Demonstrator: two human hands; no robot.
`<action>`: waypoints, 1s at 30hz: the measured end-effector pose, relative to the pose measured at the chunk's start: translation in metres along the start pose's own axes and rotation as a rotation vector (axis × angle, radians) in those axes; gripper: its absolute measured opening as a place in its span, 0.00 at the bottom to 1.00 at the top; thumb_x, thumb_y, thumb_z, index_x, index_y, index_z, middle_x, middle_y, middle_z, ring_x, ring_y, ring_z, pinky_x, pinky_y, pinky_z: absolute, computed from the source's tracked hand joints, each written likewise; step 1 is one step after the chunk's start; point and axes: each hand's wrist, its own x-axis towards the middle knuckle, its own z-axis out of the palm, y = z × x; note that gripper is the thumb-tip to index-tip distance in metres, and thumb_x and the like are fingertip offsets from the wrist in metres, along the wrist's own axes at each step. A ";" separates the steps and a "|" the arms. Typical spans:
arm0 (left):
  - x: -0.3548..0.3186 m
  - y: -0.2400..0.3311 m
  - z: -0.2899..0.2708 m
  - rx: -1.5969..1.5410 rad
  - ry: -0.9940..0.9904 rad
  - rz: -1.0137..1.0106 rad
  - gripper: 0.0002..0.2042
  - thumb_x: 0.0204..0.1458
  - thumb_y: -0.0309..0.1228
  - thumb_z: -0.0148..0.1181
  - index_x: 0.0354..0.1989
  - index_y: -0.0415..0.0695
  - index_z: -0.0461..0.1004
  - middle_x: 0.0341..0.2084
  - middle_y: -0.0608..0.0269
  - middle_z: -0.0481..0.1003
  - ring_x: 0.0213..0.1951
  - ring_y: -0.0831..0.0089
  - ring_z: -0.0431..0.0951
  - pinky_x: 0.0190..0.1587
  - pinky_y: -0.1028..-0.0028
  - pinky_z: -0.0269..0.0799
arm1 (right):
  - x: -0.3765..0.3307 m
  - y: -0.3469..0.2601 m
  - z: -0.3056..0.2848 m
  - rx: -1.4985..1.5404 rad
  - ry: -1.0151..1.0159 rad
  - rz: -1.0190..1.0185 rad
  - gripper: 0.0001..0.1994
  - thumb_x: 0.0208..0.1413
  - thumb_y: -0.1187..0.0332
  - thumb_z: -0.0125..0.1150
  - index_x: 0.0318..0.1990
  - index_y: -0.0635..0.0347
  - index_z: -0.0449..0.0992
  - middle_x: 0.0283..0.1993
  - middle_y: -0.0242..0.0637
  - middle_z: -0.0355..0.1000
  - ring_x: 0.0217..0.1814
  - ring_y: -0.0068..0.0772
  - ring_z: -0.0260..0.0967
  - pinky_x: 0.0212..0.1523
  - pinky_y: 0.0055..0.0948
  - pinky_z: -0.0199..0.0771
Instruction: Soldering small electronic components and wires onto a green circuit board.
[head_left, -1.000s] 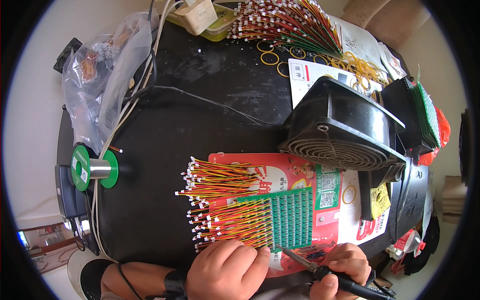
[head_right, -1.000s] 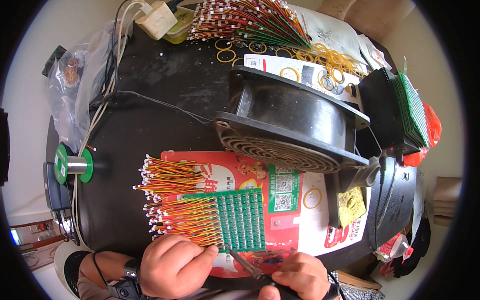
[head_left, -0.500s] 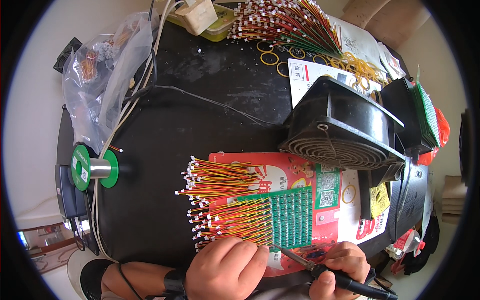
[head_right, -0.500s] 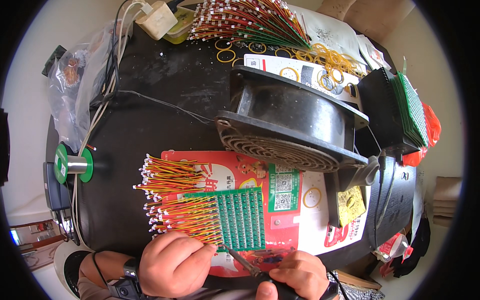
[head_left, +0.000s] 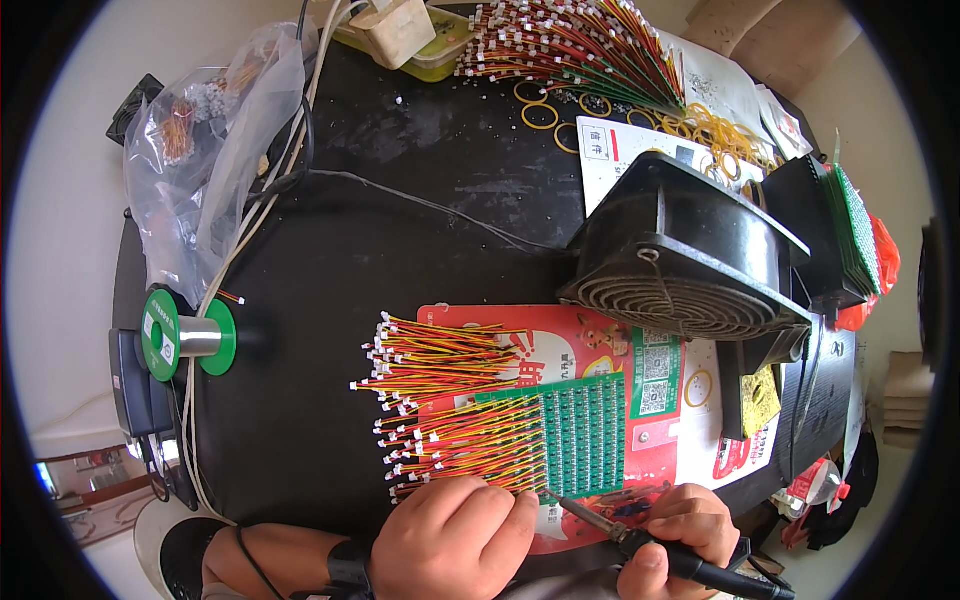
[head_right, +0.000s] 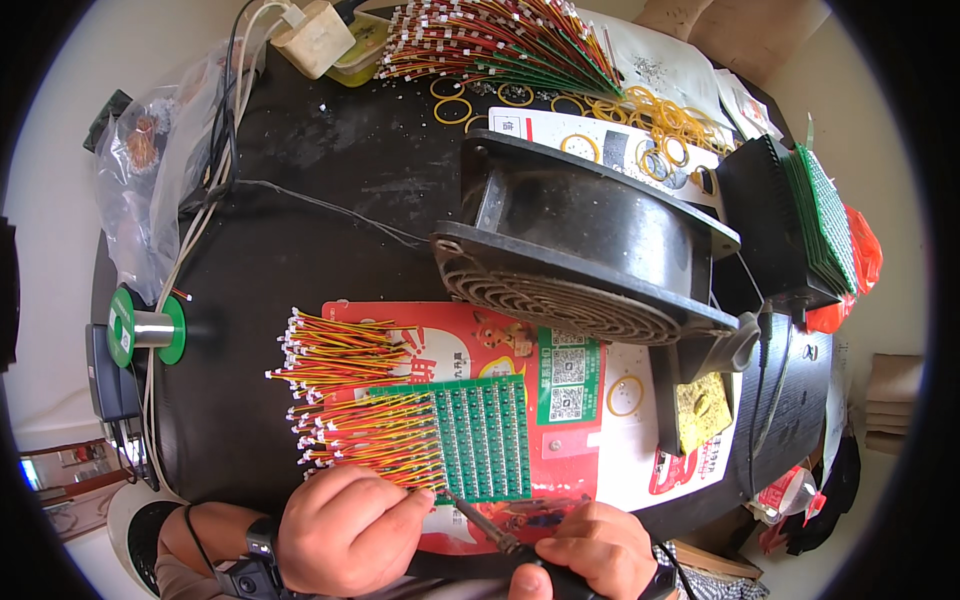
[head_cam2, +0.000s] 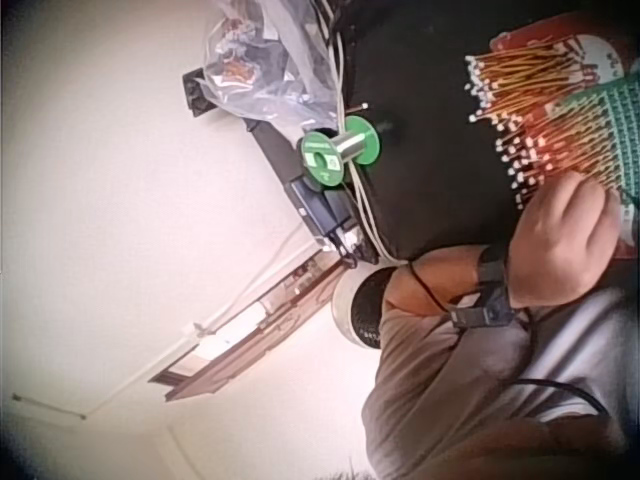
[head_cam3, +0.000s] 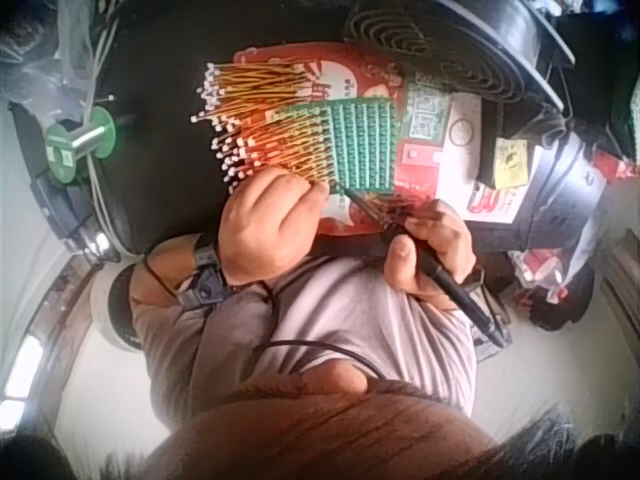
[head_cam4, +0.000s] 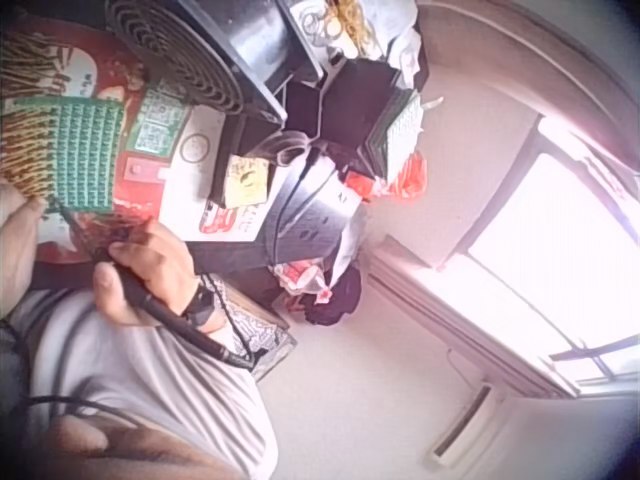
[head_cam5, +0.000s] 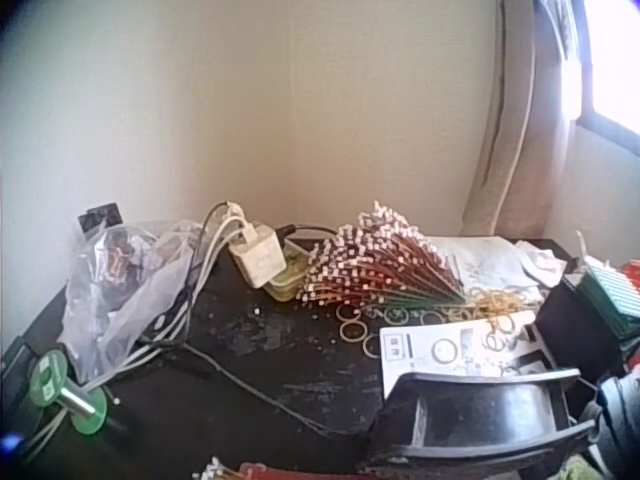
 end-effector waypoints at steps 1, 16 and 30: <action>0.000 0.000 -0.001 -0.001 0.002 0.002 0.09 0.46 0.18 0.61 0.37 0.31 0.77 0.28 0.55 0.71 0.30 0.59 0.75 0.34 0.67 0.76 | 0.000 -0.001 0.000 -0.008 0.007 -0.010 0.11 0.59 0.69 0.63 0.36 0.70 0.70 0.23 0.44 0.68 0.19 0.35 0.64 0.21 0.33 0.65; 0.001 -0.002 -0.005 0.018 -0.061 -0.031 0.10 0.47 0.20 0.62 0.39 0.34 0.79 0.30 0.57 0.73 0.32 0.61 0.75 0.35 0.67 0.76 | -0.004 -0.002 0.005 -0.011 0.115 -0.022 0.12 0.63 0.67 0.59 0.39 0.69 0.67 0.23 0.44 0.65 0.20 0.34 0.63 0.22 0.33 0.64; 0.015 -0.052 -0.066 0.238 0.061 -0.304 0.12 0.45 0.16 0.61 0.40 0.38 0.77 0.35 0.53 0.75 0.38 0.52 0.76 0.42 0.59 0.73 | -0.007 -0.004 0.002 -0.017 0.127 -0.034 0.10 0.64 0.68 0.55 0.41 0.68 0.68 0.22 0.44 0.65 0.19 0.34 0.62 0.21 0.32 0.63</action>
